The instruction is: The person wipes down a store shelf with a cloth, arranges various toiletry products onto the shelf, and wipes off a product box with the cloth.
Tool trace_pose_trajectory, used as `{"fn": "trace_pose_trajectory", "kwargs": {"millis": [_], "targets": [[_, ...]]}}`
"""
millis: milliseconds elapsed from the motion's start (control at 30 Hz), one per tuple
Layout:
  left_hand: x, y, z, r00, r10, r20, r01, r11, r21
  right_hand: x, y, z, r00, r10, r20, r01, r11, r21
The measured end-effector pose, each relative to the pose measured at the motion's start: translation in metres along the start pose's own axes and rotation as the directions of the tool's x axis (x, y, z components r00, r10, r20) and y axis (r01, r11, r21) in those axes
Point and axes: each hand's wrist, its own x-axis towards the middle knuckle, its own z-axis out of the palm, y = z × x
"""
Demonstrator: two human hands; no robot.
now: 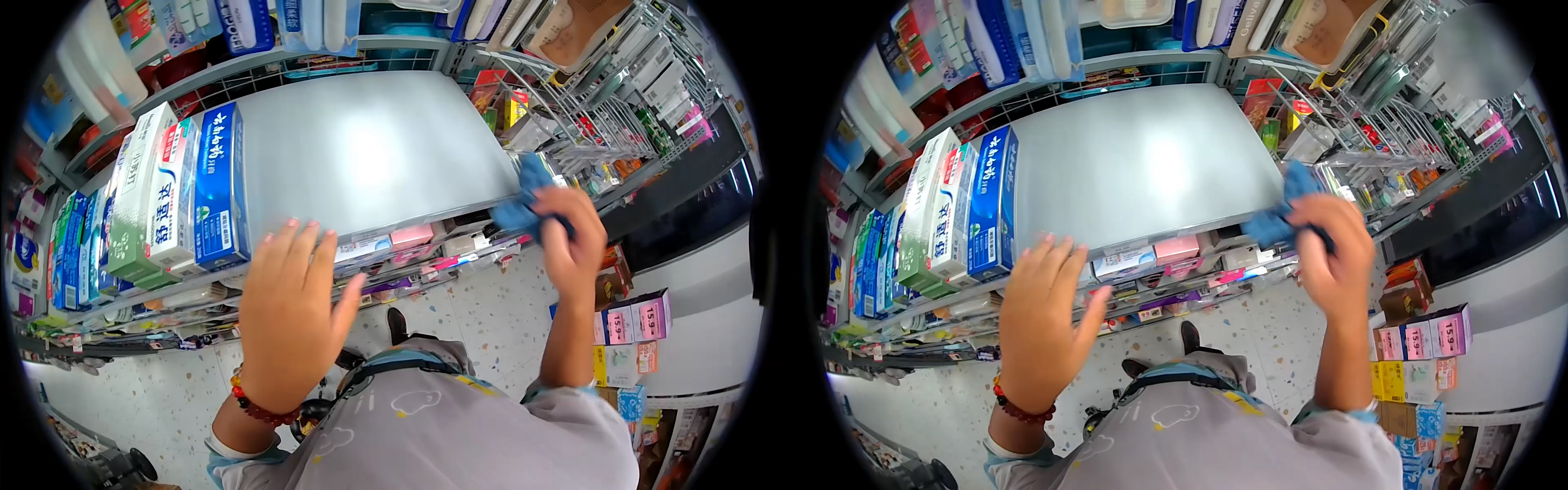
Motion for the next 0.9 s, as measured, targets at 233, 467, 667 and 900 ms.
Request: {"fn": "trace_pose_trajectory", "kwargs": {"millis": [233, 467, 667, 900], "targets": [[0.041, 0.006, 0.035, 0.996, 0.054, 0.065, -0.052, 0.998, -0.03, -0.098, -0.04, -0.01, 0.838, 0.537, 0.097, -0.486, 0.654, 0.579], [0.065, 0.045, 0.061, 0.98, 0.151, 0.13, -0.151, 0.988, -0.007, -0.137, -0.025, 0.002, 0.828, 0.416, 0.376, -0.55, 0.472, 0.689], [0.049, 0.124, 0.055, 0.974, 0.153, 0.166, -0.132, 0.983, -0.131, -0.128, 0.016, 0.002, 0.873, 0.136, 0.468, -0.481, 0.384, 0.788], [-0.031, 0.211, 0.141, 0.801, -0.266, 0.537, 0.599, 0.329, -0.73, -0.15, 0.068, -0.009, 0.796, 0.098, 0.597, -0.597, 0.295, 0.746]]}}
